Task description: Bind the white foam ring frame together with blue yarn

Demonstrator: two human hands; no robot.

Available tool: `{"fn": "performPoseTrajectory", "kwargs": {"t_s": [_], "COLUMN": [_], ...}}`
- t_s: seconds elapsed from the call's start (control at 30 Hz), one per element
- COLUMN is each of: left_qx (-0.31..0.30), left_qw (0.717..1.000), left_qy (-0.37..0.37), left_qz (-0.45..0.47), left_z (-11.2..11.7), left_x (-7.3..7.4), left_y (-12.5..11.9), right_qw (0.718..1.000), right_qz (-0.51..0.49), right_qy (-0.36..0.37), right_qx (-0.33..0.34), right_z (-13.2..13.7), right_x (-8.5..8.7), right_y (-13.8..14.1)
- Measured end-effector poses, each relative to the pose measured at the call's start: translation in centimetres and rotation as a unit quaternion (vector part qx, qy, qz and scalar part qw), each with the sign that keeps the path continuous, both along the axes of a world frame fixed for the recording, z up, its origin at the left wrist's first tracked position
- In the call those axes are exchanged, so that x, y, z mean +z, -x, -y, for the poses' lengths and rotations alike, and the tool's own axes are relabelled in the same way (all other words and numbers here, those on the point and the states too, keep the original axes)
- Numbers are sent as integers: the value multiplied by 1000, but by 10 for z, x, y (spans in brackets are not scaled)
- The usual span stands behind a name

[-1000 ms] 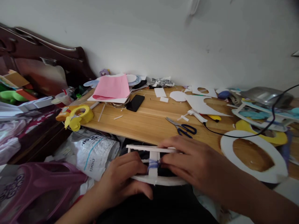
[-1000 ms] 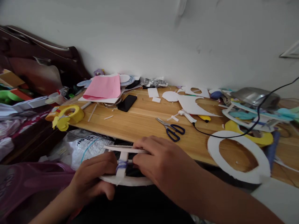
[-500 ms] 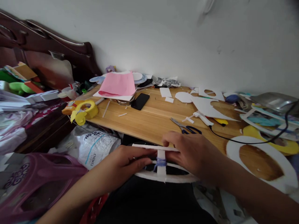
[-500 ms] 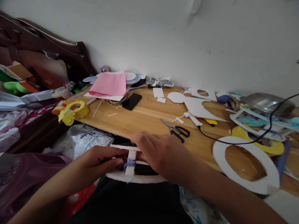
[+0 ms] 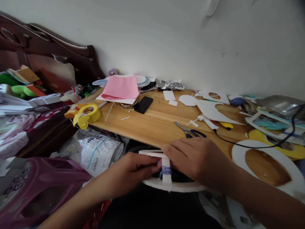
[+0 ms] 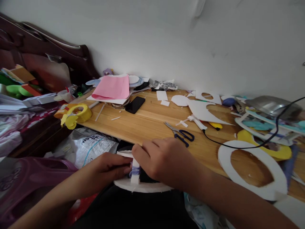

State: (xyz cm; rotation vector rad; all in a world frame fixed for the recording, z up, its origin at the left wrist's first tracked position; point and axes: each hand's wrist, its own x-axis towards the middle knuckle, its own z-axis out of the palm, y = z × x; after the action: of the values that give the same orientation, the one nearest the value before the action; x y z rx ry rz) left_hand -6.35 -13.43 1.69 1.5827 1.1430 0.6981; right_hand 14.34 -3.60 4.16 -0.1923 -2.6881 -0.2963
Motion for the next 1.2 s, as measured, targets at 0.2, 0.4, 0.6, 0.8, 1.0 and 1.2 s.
{"fn": "performPoseTrajectory", "kwargs": {"t_s": [0.2, 0.4, 0.6, 0.8, 1.0, 1.2], "left_qx": [103, 135, 130, 95, 157, 186], "left_qw": [987, 988, 990, 992, 983, 965], "left_qy": [41, 3, -41, -65, -13, -34], "left_qz": [116, 75, 29, -42, 95, 180], "left_z": [2, 6, 4, 8, 15, 11], "left_x": [-15, -18, -16, -9, -3, -5], "left_y": [-3, -4, -4, 2, 7, 5], "right_qw": [1000, 1000, 1000, 999, 999, 999], "right_qz": [-6, 5, -1, 3, 1, 11], "right_qy": [-10, -26, -31, -34, -43, -44], "right_qx": [14, 6, -2, 7, 9, 11], "right_z": [1, 2, 2, 3, 0, 3], "right_x": [0, -2, -3, -1, -1, 1], "right_y": [-1, -3, -3, 0, 1, 0]}}
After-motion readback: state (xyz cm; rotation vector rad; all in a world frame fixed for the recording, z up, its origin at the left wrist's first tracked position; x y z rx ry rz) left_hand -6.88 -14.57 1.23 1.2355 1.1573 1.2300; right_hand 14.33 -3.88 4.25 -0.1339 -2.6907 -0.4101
